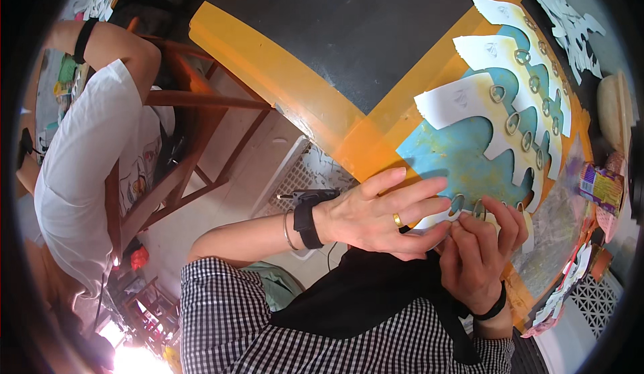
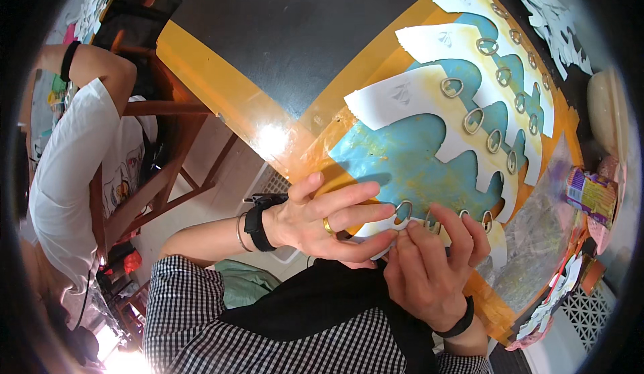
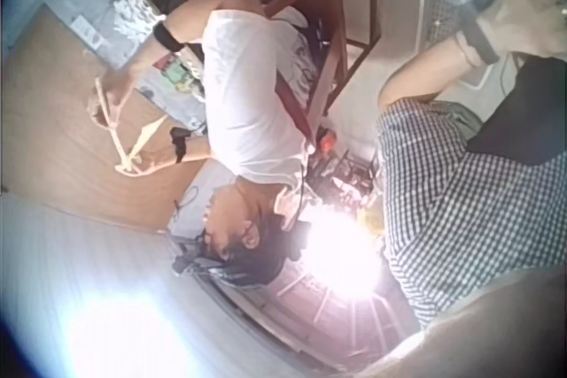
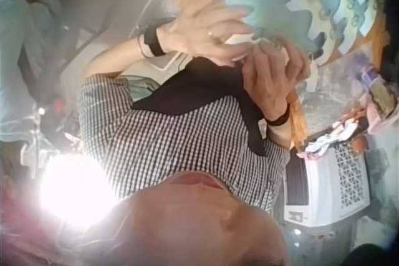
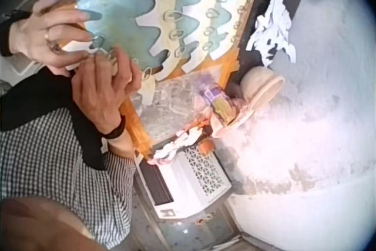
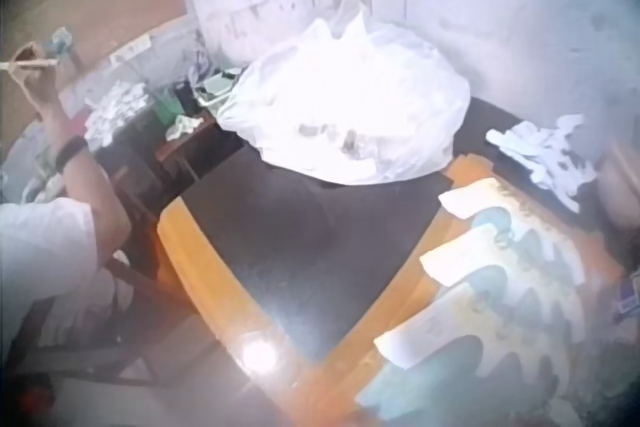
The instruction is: Attaching metal hooks and rings to shoe upper components by hand.
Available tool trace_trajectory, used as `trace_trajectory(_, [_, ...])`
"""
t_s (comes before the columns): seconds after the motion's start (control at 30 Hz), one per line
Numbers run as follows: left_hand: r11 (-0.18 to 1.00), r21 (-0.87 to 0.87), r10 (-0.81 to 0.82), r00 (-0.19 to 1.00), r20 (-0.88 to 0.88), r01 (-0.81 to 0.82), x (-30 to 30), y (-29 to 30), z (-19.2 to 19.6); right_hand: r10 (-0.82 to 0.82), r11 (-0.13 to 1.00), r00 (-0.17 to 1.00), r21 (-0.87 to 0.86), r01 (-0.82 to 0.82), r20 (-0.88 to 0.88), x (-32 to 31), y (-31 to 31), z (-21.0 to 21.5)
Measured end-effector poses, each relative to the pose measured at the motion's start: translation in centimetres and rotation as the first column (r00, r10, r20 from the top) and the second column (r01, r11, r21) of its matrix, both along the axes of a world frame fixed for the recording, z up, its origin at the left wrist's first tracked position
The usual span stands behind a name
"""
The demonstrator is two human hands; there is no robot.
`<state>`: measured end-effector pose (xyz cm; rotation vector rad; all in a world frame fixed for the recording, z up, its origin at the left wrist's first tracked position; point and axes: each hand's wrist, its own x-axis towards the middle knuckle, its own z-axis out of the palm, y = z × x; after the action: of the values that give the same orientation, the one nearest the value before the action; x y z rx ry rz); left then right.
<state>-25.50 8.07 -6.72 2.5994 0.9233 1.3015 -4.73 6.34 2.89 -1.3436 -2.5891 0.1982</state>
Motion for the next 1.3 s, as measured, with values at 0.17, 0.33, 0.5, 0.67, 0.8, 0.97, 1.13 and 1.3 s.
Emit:
trace_trajectory(0.17, [1.000,0.001,-0.005,1.000,0.005,0.005,0.3,0.4,-0.5,-0.004,1.000,1.000,-0.026,0.004,-0.005,0.2,0.4,-0.3])
trace_trajectory(0.33, [1.000,0.023,0.019,0.996,-0.087,-0.017,0.1,0.3,-0.1,0.003,1.000,1.000,-0.029,-0.003,0.007,0.7,0.3,-0.4])
trace_trajectory(0.5, [1.000,0.009,0.025,0.994,-0.102,-0.025,0.2,0.5,0.1,-0.008,1.000,1.000,-0.013,0.008,-0.007,0.8,0.5,-0.4])
trace_trajectory(0.67, [1.000,-0.002,0.027,0.996,-0.089,-0.028,0.2,0.1,-0.1,-0.003,0.998,0.995,0.057,0.009,-0.101,0.5,0.9,-1.0])
trace_trajectory(0.8, [0.998,0.064,0.030,0.991,-0.134,-0.022,0.3,0.2,-0.1,-0.012,0.996,0.991,0.091,0.024,-0.135,0.6,0.8,-1.2])
trace_trajectory(0.97, [0.998,-0.013,0.053,0.998,-0.020,-0.053,0.2,0.1,0.8,-0.039,0.988,0.986,0.139,0.061,-0.161,0.6,0.5,-1.2])
trace_trajectory(1.13, [0.951,-0.310,-0.013,1.000,0.012,0.016,-0.3,-0.4,3.7,0.002,0.980,0.976,0.197,0.042,-0.219,1.1,0.3,-1.0])
trace_trajectory(1.3, [0.790,-0.599,0.373,0.880,0.293,-0.135,2.7,-1.0,6.1,-0.008,0.994,0.972,0.107,0.034,-0.234,1.7,-0.6,-0.6])
